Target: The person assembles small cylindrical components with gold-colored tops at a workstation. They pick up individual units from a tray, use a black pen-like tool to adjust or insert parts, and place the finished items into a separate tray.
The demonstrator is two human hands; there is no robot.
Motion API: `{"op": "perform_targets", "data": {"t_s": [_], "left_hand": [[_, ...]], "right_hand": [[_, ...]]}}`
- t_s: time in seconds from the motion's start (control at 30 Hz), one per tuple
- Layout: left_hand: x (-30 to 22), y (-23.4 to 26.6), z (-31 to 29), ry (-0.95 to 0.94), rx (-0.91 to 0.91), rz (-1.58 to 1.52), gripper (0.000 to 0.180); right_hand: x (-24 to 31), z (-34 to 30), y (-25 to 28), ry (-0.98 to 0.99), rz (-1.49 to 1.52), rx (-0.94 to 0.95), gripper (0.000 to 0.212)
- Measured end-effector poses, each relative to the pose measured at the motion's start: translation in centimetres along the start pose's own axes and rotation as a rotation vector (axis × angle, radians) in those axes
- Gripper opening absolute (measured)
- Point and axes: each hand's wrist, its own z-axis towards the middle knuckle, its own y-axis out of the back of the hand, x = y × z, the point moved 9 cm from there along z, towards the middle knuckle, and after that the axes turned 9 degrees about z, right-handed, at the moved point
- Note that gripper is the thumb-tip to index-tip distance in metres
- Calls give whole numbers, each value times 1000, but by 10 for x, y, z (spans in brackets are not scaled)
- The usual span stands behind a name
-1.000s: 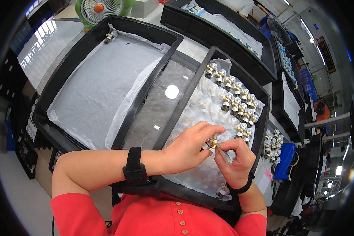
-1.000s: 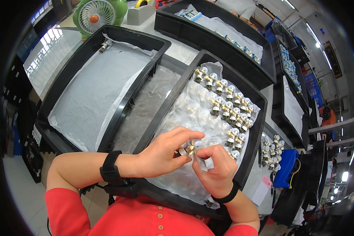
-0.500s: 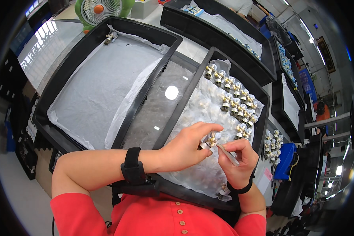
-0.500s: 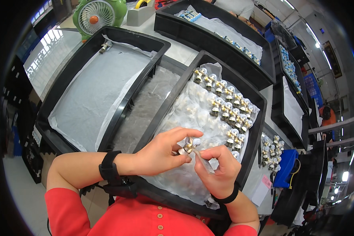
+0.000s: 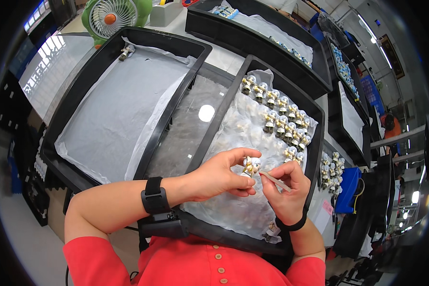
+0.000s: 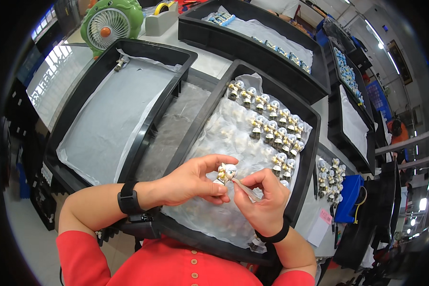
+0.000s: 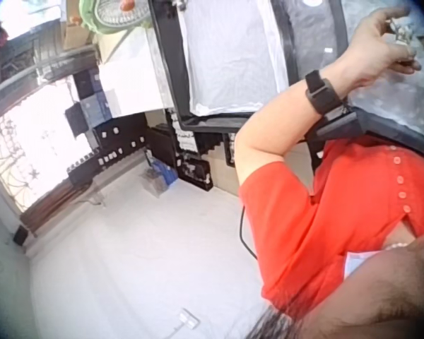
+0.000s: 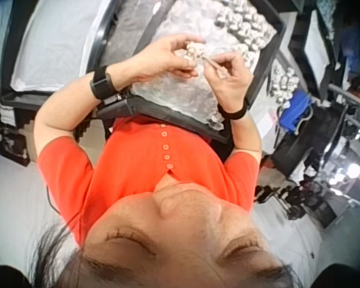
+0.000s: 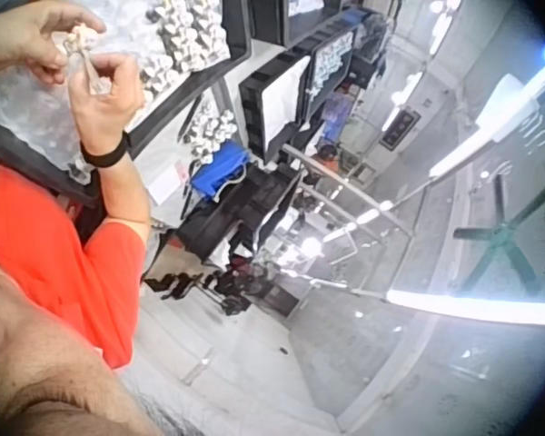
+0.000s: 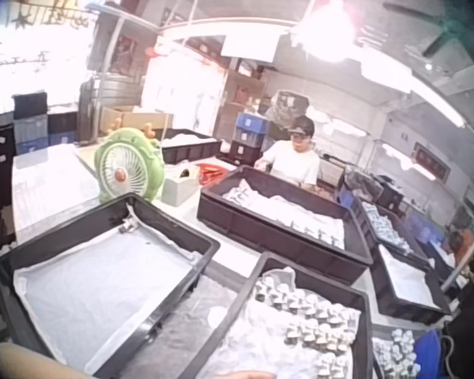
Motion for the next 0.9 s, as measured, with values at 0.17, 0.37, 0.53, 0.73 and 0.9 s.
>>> {"op": "perform_targets", "data": {"t_s": [0.17,0.37,0.53,0.73,0.9], "left_hand": [[2,-4,1,-28,24,159,58],[-4,-3,1,-32,-31,262,59],[-6,10,-2,-17,-124,262,58],[-7,6,2,3,-144,334,57],[-5,10,0,4,-161,338,59]], "right_hand": [[3,0,-9,51,-27,54,19],[1,11,37,87,257,-235,18],[-32,9,128,-187,452,-386,18],[-124,-30,207,-510,443,-367,26],[-201,-42,225,-764,-134,-241,29]]}}
